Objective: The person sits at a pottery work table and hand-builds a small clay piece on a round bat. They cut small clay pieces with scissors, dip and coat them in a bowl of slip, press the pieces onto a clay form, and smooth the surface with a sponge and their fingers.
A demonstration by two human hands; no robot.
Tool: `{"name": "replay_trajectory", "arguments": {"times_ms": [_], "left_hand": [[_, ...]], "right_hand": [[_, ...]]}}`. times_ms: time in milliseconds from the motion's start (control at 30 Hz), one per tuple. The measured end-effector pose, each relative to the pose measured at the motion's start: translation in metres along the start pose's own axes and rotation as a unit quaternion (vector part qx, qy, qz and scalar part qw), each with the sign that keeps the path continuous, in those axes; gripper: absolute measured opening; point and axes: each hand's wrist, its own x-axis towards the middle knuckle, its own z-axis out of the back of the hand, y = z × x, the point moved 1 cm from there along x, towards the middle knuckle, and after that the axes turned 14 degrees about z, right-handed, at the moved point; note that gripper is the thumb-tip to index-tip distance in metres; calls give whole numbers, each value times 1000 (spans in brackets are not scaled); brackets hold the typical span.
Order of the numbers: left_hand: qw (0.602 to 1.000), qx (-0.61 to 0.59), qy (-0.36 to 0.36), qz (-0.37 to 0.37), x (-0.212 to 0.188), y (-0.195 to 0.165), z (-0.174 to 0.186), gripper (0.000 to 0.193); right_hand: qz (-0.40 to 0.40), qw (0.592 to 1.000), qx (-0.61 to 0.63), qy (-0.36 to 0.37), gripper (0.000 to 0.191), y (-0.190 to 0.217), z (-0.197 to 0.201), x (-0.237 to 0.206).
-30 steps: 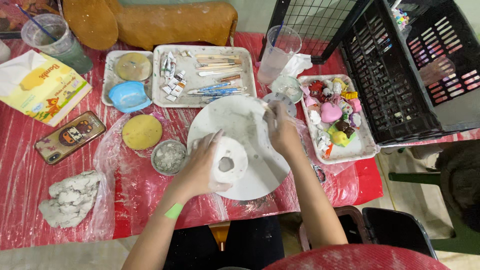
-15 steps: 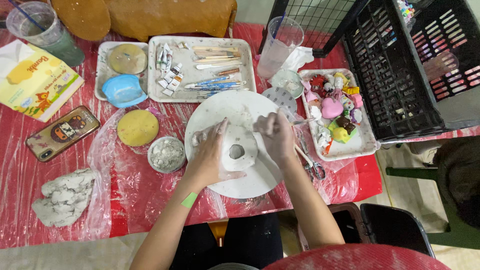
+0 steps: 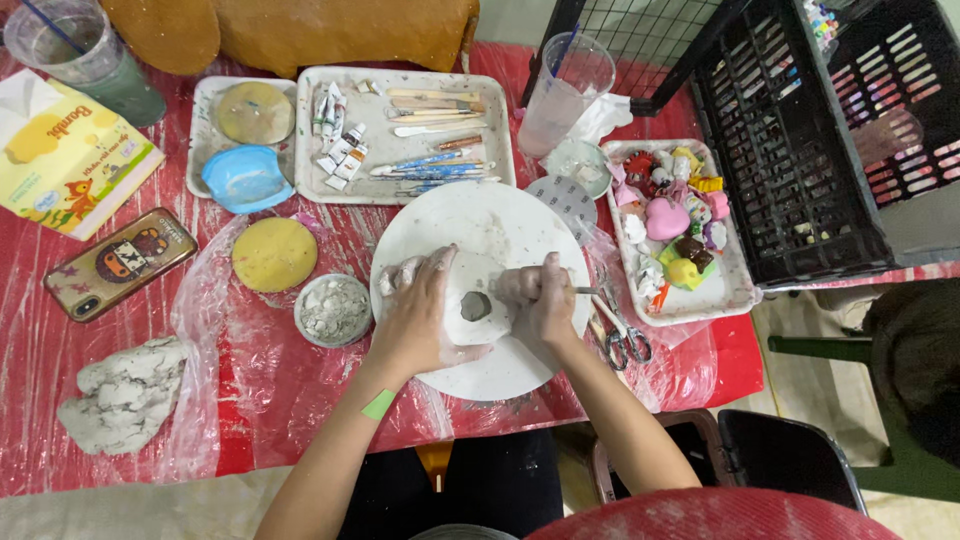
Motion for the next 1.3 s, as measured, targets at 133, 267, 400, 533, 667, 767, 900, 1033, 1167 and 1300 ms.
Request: {"name": "replay_trajectory", "arguments": {"times_ms": [133, 267, 400, 533, 667, 767, 900, 1033, 1167, 1300], "left_hand": [[1000, 6, -13, -6, -2, -3, 4, 136], [1000, 9, -15, -16, -4, -7, 5, 129], [1000, 6, -8, -4, -2, -8, 7, 132], [1000, 13, -15, -8, -2, -9, 8, 132], [999, -6, -7, -36, -2, -7, 11, 130], [1000, 7, 29, 4, 2, -4, 13, 131], [1000, -7, 28, -10, 5, -2, 10, 131], [999, -8, 13, -46, 3, 2, 8, 132], [999, 8, 31, -4, 1, 2, 8, 135], [999, 12, 29, 7, 1, -1, 10, 134]], "right_hand": [[-6, 993, 91, -79, 64, -3, -7, 0], [-28, 997, -65, 31, 66, -16, -7, 48], [-84, 996, 24, 23, 67, -11, 2, 44], [7, 997, 76, -6, 69, -5, 5, 9], [-46, 998, -33, 24, 66, -16, 4, 18], [-28, 991, -95, 92, 63, -4, 13, 23], [-8, 997, 18, 69, 55, 5, 12, 8], [18, 922, -303, 240, 49, -14, -4, 17], [-18, 977, -177, 118, 59, -7, -4, 26], [-57, 994, 88, -42, 65, 5, -13, 22]]}}
